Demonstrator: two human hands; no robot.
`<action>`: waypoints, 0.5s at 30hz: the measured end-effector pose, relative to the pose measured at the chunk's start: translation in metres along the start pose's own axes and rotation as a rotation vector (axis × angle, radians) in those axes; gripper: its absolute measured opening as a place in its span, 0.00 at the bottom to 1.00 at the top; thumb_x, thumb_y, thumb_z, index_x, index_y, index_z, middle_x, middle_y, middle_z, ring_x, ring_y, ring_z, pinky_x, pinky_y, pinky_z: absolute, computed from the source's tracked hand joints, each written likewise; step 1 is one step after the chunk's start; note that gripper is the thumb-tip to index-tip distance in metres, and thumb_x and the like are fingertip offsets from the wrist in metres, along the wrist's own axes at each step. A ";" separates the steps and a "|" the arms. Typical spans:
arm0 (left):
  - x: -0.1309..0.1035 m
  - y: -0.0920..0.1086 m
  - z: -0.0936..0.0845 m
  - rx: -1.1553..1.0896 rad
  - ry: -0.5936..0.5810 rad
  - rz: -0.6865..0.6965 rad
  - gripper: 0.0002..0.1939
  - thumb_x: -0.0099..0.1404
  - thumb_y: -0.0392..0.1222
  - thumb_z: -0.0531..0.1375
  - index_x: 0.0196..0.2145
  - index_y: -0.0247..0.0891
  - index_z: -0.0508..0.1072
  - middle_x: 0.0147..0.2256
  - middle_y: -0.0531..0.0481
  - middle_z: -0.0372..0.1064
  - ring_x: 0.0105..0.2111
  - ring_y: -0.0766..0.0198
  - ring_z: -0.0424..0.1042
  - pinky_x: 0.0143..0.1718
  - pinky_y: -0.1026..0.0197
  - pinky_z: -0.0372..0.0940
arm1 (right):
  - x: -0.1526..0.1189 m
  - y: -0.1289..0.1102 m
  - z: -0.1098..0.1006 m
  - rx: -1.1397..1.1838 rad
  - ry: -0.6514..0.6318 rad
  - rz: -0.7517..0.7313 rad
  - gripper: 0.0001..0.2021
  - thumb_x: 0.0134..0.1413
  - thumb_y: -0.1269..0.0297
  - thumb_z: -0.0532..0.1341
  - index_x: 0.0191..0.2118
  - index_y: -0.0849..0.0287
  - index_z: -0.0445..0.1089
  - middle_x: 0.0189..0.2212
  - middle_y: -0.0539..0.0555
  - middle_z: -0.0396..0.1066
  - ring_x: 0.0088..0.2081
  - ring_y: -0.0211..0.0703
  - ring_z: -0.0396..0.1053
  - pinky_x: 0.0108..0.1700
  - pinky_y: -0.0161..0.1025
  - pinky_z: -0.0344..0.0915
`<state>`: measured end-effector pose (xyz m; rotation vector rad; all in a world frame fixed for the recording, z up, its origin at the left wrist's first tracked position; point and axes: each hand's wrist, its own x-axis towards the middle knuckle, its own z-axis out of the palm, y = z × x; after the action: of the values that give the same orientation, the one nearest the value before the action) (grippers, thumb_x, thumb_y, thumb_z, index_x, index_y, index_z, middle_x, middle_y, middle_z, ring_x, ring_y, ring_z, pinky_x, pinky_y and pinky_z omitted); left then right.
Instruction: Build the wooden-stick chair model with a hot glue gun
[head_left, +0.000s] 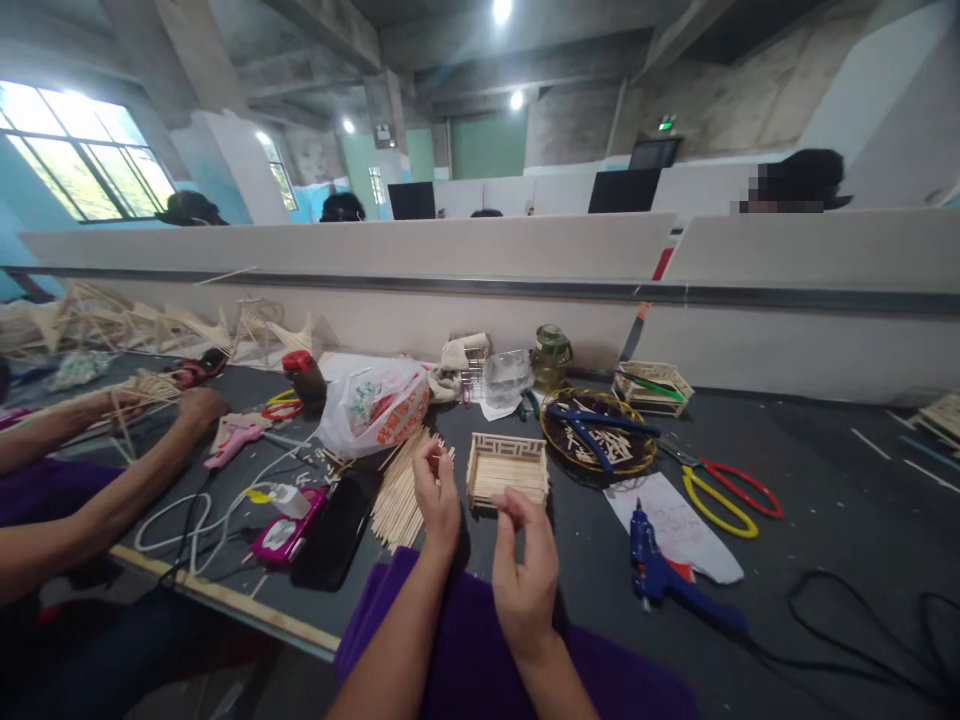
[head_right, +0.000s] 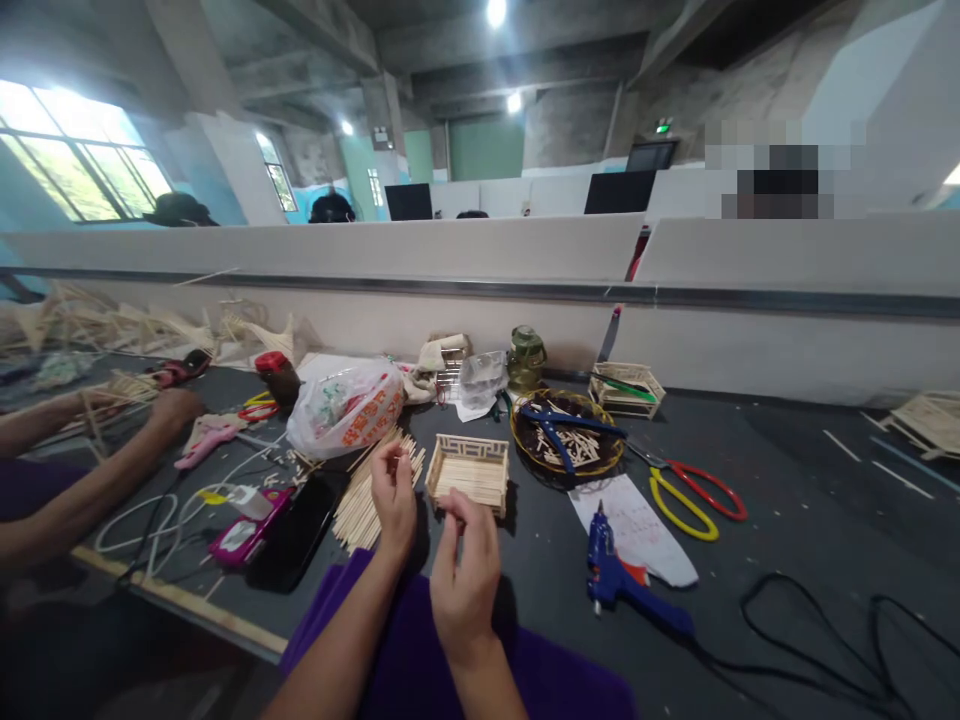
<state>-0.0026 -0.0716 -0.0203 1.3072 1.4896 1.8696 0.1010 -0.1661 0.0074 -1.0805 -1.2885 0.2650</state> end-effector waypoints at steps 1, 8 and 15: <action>0.000 0.000 0.001 -0.001 0.007 0.000 0.17 0.68 0.51 0.54 0.48 0.39 0.67 0.42 0.46 0.67 0.40 0.60 0.68 0.43 0.57 0.63 | 0.003 -0.003 0.002 0.024 -0.069 -0.020 0.14 0.63 0.73 0.52 0.51 0.57 0.66 0.40 0.55 0.74 0.40 0.41 0.72 0.44 0.39 0.69; 0.001 0.000 0.010 -0.222 0.047 -0.242 0.21 0.64 0.57 0.57 0.47 0.39 0.67 0.40 0.45 0.68 0.35 0.62 0.69 0.37 0.59 0.65 | 0.039 -0.015 0.035 0.007 -0.229 -0.179 0.13 0.64 0.73 0.50 0.46 0.58 0.71 0.37 0.56 0.77 0.39 0.40 0.76 0.41 0.34 0.71; -0.017 0.001 -0.001 -0.317 0.087 -0.508 0.25 0.62 0.63 0.56 0.45 0.41 0.68 0.45 0.45 0.68 0.49 0.56 0.69 0.50 0.57 0.62 | 0.030 -0.002 0.053 -0.105 -0.162 -0.207 0.12 0.63 0.71 0.53 0.46 0.57 0.72 0.27 0.51 0.76 0.28 0.37 0.75 0.34 0.31 0.70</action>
<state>0.0049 -0.0851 -0.0264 0.6363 1.3360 1.7396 0.0645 -0.1198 0.0230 -1.0206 -1.5624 0.1317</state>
